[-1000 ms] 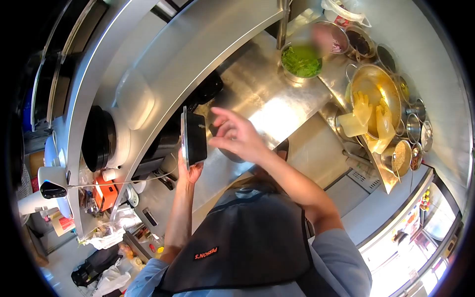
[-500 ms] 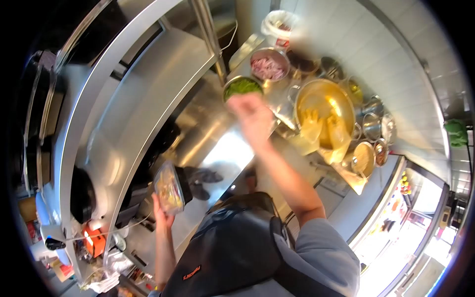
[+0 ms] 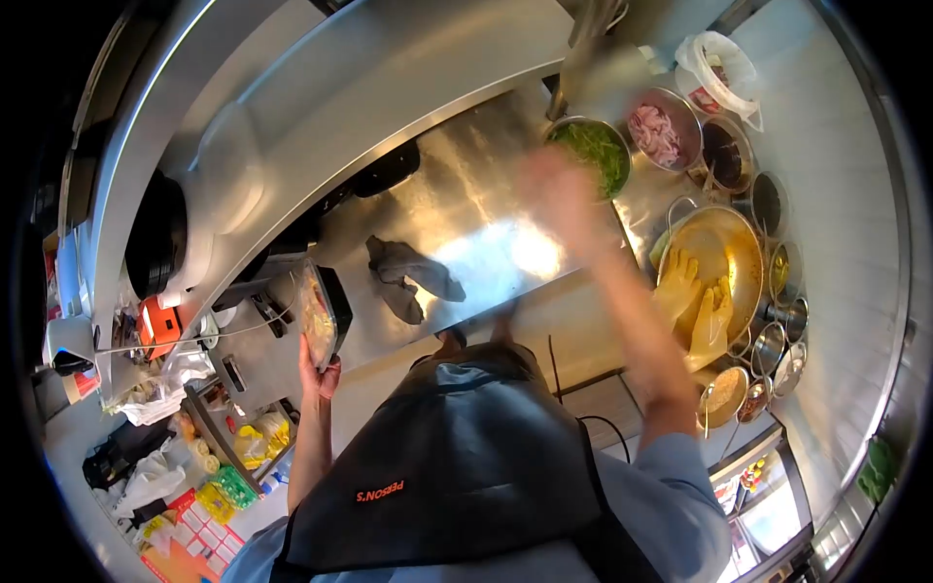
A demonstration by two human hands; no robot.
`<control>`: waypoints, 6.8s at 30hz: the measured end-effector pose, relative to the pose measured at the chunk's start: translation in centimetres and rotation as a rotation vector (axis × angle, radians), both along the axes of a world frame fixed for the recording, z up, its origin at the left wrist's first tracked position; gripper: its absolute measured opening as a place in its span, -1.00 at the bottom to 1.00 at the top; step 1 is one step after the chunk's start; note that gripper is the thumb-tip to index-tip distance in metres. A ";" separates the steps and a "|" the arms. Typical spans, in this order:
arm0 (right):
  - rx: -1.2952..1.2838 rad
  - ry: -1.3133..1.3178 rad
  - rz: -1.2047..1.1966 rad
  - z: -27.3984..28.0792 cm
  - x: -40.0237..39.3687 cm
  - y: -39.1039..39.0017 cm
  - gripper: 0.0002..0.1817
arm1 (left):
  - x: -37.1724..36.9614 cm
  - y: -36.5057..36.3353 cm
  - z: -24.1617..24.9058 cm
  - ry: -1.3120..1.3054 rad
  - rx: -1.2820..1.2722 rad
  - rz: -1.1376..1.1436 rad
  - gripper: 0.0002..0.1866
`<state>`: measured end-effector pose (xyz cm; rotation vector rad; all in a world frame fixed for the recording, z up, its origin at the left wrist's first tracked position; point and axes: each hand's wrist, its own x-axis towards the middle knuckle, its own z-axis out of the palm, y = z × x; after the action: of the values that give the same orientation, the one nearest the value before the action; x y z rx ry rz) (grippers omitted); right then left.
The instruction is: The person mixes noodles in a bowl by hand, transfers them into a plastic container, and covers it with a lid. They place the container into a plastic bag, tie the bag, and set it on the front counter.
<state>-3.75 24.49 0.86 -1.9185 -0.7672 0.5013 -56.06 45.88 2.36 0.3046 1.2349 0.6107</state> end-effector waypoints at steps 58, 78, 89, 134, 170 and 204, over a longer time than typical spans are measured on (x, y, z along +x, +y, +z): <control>0.252 1.287 -0.028 9.0 -24.0 10.1 -0.60 | 5.0 0.9 3.5 -0.222 0.367 -0.304 -0.43; -0.107 -0.076 0.402 5.2 -24.7 11.4 -0.53 | 5.5 -1.4 3.2 0.219 0.586 -0.187 -0.53; -0.007 -0.757 0.825 4.6 -31.8 11.8 -0.64 | 5.5 1.3 -0.4 -0.011 0.450 -0.161 -0.49; -0.151 -0.307 -1.641 14.6 -44.9 -68.3 -0.85 | 10.9 -19.4 -6.8 -0.147 0.628 -1.755 -0.54; 0.701 -0.766 0.685 25.3 -71.7 20.2 -0.75 | -38.9 14.7 20.9 -0.262 0.916 -0.251 -0.07; 0.301 -0.754 0.432 20.2 -67.6 59.9 -0.85 | -34.6 37.4 9.8 -0.543 -0.006 -0.233 -0.86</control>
<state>-71.31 84.39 21.06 -1.6375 -1.6598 -0.1187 -90.68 83.30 12.15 0.2509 0.6678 0.4471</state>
